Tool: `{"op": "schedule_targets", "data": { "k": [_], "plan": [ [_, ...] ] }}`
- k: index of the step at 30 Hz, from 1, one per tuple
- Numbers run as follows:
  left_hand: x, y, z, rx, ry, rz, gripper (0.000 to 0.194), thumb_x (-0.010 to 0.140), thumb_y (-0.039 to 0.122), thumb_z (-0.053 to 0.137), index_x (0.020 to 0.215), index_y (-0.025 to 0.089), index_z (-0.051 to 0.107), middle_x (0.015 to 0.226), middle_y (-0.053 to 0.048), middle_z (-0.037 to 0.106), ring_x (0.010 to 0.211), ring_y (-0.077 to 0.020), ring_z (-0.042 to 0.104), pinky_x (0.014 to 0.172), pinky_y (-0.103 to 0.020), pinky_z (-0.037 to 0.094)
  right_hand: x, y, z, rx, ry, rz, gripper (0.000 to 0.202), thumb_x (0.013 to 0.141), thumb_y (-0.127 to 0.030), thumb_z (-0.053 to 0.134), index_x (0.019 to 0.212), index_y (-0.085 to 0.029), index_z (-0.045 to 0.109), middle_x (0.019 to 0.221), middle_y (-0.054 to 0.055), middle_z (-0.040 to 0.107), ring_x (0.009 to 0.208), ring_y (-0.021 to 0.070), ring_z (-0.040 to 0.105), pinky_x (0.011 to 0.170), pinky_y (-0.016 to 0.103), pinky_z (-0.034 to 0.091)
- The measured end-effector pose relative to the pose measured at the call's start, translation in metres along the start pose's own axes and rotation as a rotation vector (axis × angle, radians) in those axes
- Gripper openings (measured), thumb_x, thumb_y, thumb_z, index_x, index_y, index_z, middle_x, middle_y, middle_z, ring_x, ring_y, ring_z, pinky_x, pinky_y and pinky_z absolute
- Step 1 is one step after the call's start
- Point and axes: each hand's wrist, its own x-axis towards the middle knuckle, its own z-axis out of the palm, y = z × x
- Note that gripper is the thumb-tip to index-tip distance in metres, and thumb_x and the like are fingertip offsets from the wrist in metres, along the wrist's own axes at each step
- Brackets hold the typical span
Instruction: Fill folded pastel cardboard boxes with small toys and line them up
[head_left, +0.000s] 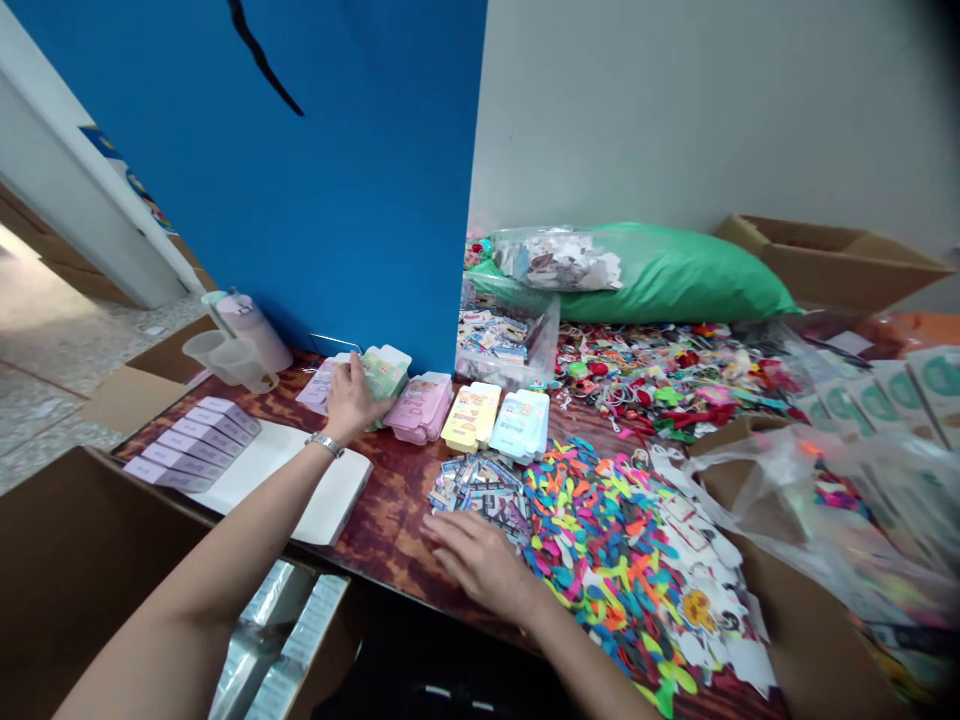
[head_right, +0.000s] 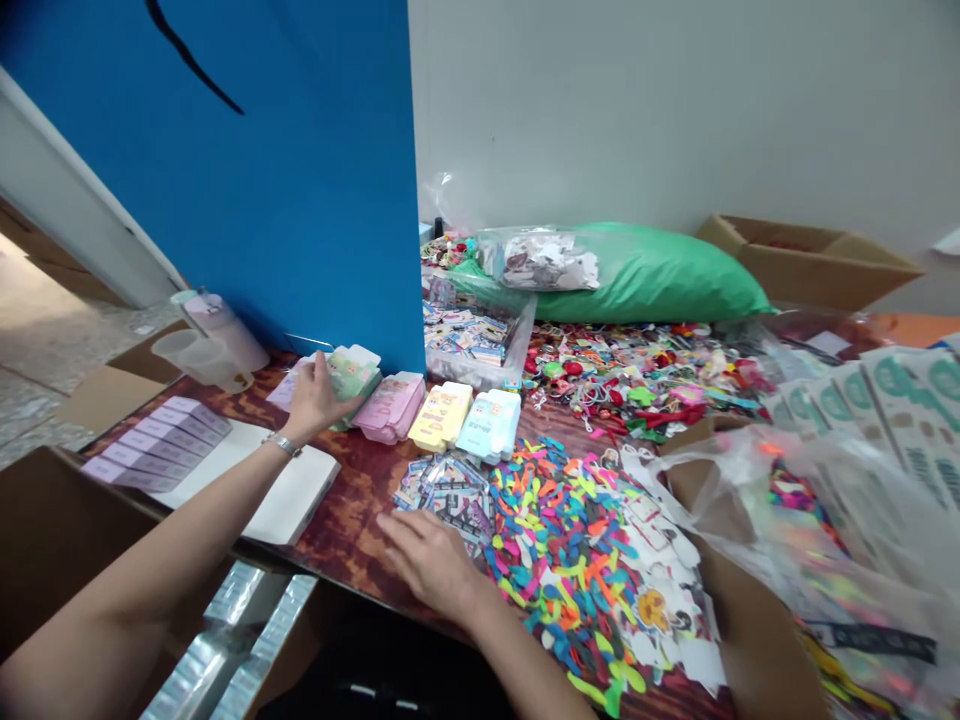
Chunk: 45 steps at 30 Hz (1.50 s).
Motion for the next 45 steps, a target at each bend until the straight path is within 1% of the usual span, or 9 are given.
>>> {"op": "schedule_targets", "data": {
  "k": [4, 10, 16, 22, 27, 31, 36, 41, 45],
  "plan": [
    [-0.027, 0.014, -0.005, -0.178, 0.152, 0.070, 0.104, 0.061, 0.053, 0.073, 0.144, 0.007, 0.027, 0.126, -0.022, 0.046, 0.122, -0.0412, 0.046, 0.098, -0.051, 0.043, 0.020, 0.006, -0.026, -0.013, 0.163, -0.046, 0.040, 0.097, -0.021, 0.048, 0.137, -0.020, 0.051, 0.128, 0.010, 0.062, 0.117, 0.0195, 0.058, 0.100, 0.036, 0.050],
    [-0.096, 0.058, -0.012, -0.432, 0.134, 0.175, 0.072, 0.069, 0.037, 0.068, 0.131, 0.014, 0.039, 0.117, -0.014, 0.058, 0.106, -0.0308, 0.062, 0.088, -0.041, 0.052, 0.058, 0.009, -0.046, -0.174, 0.456, 0.014, 0.047, 0.096, -0.023, 0.051, 0.142, -0.017, 0.046, 0.147, 0.017, 0.041, 0.136, 0.0263, 0.041, 0.110, 0.043, 0.042],
    [-0.146, 0.079, -0.016, -0.557, 0.097, 0.395, 0.082, 0.073, 0.025, 0.065, 0.144, 0.021, 0.025, 0.124, -0.011, 0.058, 0.102, -0.0240, 0.065, 0.082, -0.033, 0.054, 0.046, 0.006, -0.049, -0.005, 0.381, 0.104, 0.028, 0.096, -0.026, 0.050, 0.117, -0.020, 0.067, 0.147, 0.014, 0.040, 0.134, 0.0280, 0.043, 0.109, 0.045, 0.041],
    [-0.157, 0.082, -0.012, -0.489, 0.115, 0.619, 0.070, 0.074, 0.020, 0.066, 0.136, 0.024, 0.034, 0.125, -0.012, 0.054, 0.112, -0.0255, 0.059, 0.087, -0.035, 0.053, 0.028, -0.008, -0.055, 0.528, 0.480, 0.321, 0.039, 0.099, -0.033, 0.046, 0.136, -0.025, 0.051, 0.125, 0.007, 0.062, 0.112, 0.0186, 0.061, 0.097, 0.034, 0.050],
    [-0.167, 0.088, -0.007, -0.412, 0.120, 0.638, 0.075, 0.077, 0.021, 0.064, 0.142, 0.021, 0.027, 0.127, -0.015, 0.054, 0.114, -0.0281, 0.057, 0.090, -0.038, 0.052, 0.032, -0.003, -0.053, 0.809, 0.539, 0.525, 0.026, 0.090, -0.039, 0.058, 0.104, -0.018, 0.067, 0.101, 0.005, 0.071, 0.090, 0.0175, 0.066, 0.079, 0.029, 0.056],
    [-0.172, 0.091, -0.007, -0.408, 0.097, 0.547, 0.088, 0.077, 0.023, 0.062, 0.150, 0.016, 0.014, 0.125, -0.016, 0.056, 0.107, -0.0276, 0.060, 0.085, -0.036, 0.053, 0.032, -0.004, -0.057, 0.614, 0.499, 0.533, 0.019, 0.085, -0.029, 0.064, 0.100, -0.017, 0.070, 0.096, 0.005, 0.072, 0.088, 0.0175, 0.067, 0.077, 0.028, 0.055],
    [-0.175, 0.091, -0.007, -0.263, 0.157, 0.527, 0.092, 0.079, 0.030, 0.060, 0.153, 0.011, 0.010, 0.127, -0.021, 0.055, 0.103, -0.0324, 0.059, 0.083, -0.042, 0.050, 0.027, -0.019, -0.053, 0.177, 0.448, 0.322, 0.025, 0.093, -0.019, 0.054, 0.110, -0.023, 0.071, 0.108, 0.004, 0.072, 0.101, 0.0188, 0.067, 0.093, 0.033, 0.053],
    [-0.178, 0.093, -0.005, -0.152, 0.205, 0.534, 0.091, 0.085, 0.039, 0.054, 0.152, 0.003, 0.007, 0.121, -0.024, 0.056, 0.096, -0.0323, 0.058, 0.080, -0.042, 0.047, 0.015, -0.034, -0.027, 0.071, 0.473, 0.277, 0.043, 0.100, -0.020, 0.041, 0.142, -0.020, 0.049, 0.136, 0.007, 0.057, 0.122, 0.0185, 0.058, 0.106, 0.033, 0.048],
    [-0.177, 0.095, -0.009, -0.123, 0.144, 0.543, 0.084, 0.086, 0.030, 0.051, 0.153, 0.005, 0.006, 0.125, -0.024, 0.054, 0.096, -0.0295, 0.058, 0.084, -0.041, 0.045, 0.010, -0.028, -0.021, 0.060, 0.419, 0.251, 0.045, 0.099, -0.022, 0.041, 0.143, -0.020, 0.047, 0.142, 0.006, 0.051, 0.129, 0.0199, 0.052, 0.112, 0.037, 0.042]
  ]
}}
